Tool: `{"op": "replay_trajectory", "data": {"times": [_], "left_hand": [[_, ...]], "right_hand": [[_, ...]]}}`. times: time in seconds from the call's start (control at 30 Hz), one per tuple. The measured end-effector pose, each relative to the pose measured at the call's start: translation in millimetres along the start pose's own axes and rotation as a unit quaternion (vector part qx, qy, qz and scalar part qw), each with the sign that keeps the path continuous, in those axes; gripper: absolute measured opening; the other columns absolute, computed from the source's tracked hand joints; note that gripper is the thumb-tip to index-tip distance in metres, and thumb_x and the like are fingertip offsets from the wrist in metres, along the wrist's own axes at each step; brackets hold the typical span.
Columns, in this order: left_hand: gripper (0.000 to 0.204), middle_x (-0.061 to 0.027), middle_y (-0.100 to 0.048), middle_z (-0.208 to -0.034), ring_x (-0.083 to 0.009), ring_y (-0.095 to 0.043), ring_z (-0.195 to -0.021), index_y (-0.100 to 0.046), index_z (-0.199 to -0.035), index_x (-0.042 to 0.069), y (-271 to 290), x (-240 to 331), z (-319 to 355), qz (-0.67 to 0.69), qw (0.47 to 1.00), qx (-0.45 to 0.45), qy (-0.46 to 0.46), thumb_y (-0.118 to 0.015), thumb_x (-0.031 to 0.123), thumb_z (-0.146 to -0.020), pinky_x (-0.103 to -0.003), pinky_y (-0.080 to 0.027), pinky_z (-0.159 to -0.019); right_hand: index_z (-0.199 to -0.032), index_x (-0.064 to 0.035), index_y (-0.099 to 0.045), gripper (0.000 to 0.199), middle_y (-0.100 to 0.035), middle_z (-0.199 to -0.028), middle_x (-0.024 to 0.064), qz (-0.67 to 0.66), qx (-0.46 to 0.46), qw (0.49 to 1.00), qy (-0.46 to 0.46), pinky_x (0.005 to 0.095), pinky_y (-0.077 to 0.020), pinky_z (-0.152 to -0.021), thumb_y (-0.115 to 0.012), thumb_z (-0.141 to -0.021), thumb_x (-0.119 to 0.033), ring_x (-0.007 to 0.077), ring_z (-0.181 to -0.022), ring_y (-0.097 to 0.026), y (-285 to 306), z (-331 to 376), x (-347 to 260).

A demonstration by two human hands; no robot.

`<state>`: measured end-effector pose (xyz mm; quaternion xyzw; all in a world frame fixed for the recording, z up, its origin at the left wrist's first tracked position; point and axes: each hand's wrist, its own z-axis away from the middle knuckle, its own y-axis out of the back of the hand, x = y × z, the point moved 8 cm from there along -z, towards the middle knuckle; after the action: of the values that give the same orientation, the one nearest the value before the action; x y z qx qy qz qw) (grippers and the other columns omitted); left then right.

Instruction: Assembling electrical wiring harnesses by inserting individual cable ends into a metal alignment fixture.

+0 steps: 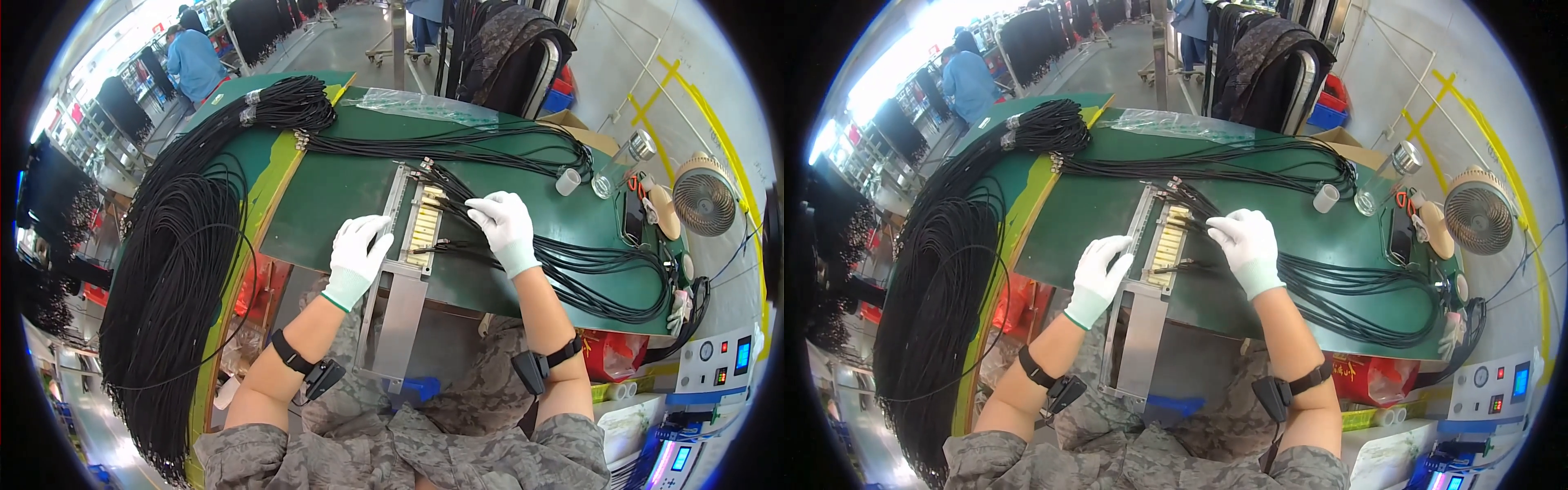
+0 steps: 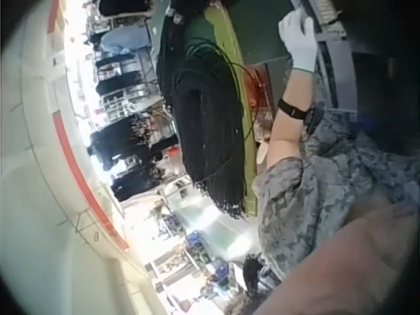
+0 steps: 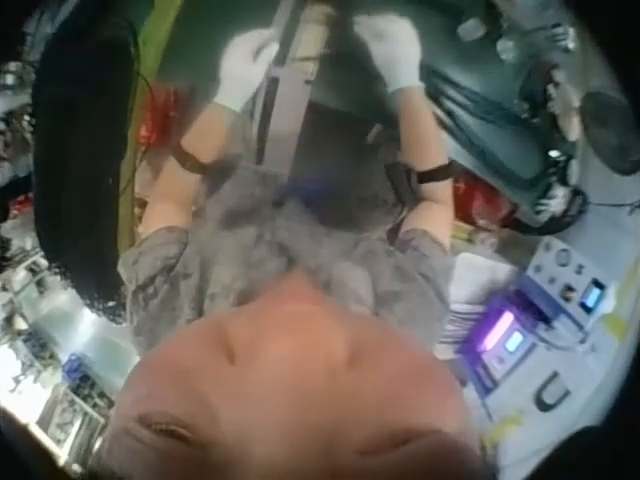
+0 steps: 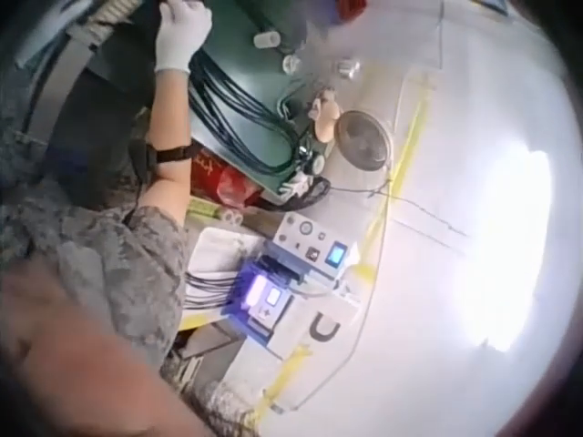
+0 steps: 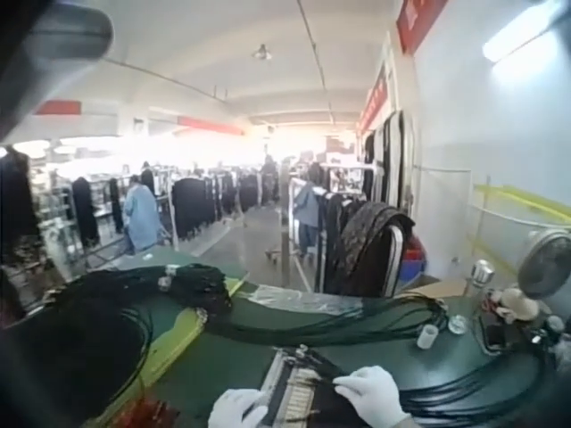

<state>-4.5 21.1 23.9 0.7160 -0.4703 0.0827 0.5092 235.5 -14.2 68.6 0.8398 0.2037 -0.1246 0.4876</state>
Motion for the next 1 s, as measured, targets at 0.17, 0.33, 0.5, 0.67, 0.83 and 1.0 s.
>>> {"op": "replay_trajectory", "data": {"times": [0.17, 0.33, 0.5, 0.67, 0.83, 1.0], "left_hand": [[0.014, -0.0134, -0.063, -0.107, -0.0306, -0.056, -0.106, -0.067, -0.094, 0.007, 13, 20, -5, 0.036, 0.996, 0.039, -0.07, -0.062, 0.017, -0.085, -0.039, -0.041, -0.095], [0.011, -0.0143, -0.064, -0.107, -0.0322, -0.056, -0.106, -0.066, -0.088, 0.006, 12, 20, -5, 0.052, 0.995, 0.046, -0.068, -0.06, 0.015, -0.087, -0.039, -0.042, -0.094], [0.01, -0.0146, -0.065, -0.107, -0.0323, -0.056, -0.107, -0.066, -0.085, 0.006, 16, 12, -8, 0.068, 0.995, 0.077, -0.018, -0.062, 0.015, -0.085, -0.04, -0.042, -0.094], [0.01, -0.0132, -0.065, -0.104, -0.0312, -0.057, -0.105, -0.065, -0.081, 0.006, 20, 30, -2, 0.059, 0.991, 0.054, -0.106, -0.067, 0.015, -0.081, -0.041, -0.043, -0.092], [0.005, -0.0138, -0.065, -0.105, -0.0319, -0.055, -0.109, -0.064, -0.077, 0.005, 19, 48, 0, 0.115, 0.982, -0.004, -0.147, -0.067, 0.008, -0.079, -0.04, -0.041, -0.096], [0.007, -0.0134, -0.066, -0.103, -0.031, -0.057, -0.108, -0.064, -0.073, 0.005, 29, 26, 1, 0.126, 0.988, 0.056, -0.066, -0.067, 0.007, -0.079, -0.04, -0.042, -0.095]], "right_hand": [[-0.091, -0.0155, -0.072, 0.015, -0.066, -0.089, 0.0073, -0.135, -0.162, 0.977, 0.011, 0.0375, -0.0485, -0.077, -0.066, -0.08, -0.024, 0.0275, -0.087, -0.06, -20, 18, -24], [-0.093, -0.0148, -0.072, 0.017, -0.067, -0.087, 0.0081, -0.117, -0.249, 0.961, 0.008, 0.0368, -0.0492, -0.076, -0.066, -0.08, -0.025, 0.0272, -0.084, -0.062, -49, 30, -21], [-0.094, -0.0121, -0.071, 0.02, -0.067, -0.087, 0.0091, -0.098, -0.113, 0.988, -0.045, 0.0362, -0.0499, -0.075, -0.067, -0.08, -0.025, 0.0283, -0.083, -0.063, -29, 12, -2], [-0.094, -0.0094, -0.07, 0.022, -0.067, -0.089, 0.0096, -0.214, -0.149, 0.965, -0.022, 0.0359, -0.0502, -0.075, -0.068, -0.079, -0.026, 0.0289, -0.084, -0.063, -31, 21, -34], [-0.092, -0.0083, -0.07, 0.022, -0.067, -0.089, 0.01, -0.24, -0.105, 0.963, 0.056, 0.0364, -0.0503, -0.075, -0.069, -0.079, -0.026, 0.0292, -0.084, -0.063, -28, 23, -79], [-0.089, -0.009, -0.069, 0.02, -0.067, -0.087, 0.0102, -0.167, -0.147, 0.975, 0.021, 0.0375, -0.0501, -0.074, -0.068, -0.078, -0.026, 0.0301, -0.084, -0.063, -36, 31, -55]]}}
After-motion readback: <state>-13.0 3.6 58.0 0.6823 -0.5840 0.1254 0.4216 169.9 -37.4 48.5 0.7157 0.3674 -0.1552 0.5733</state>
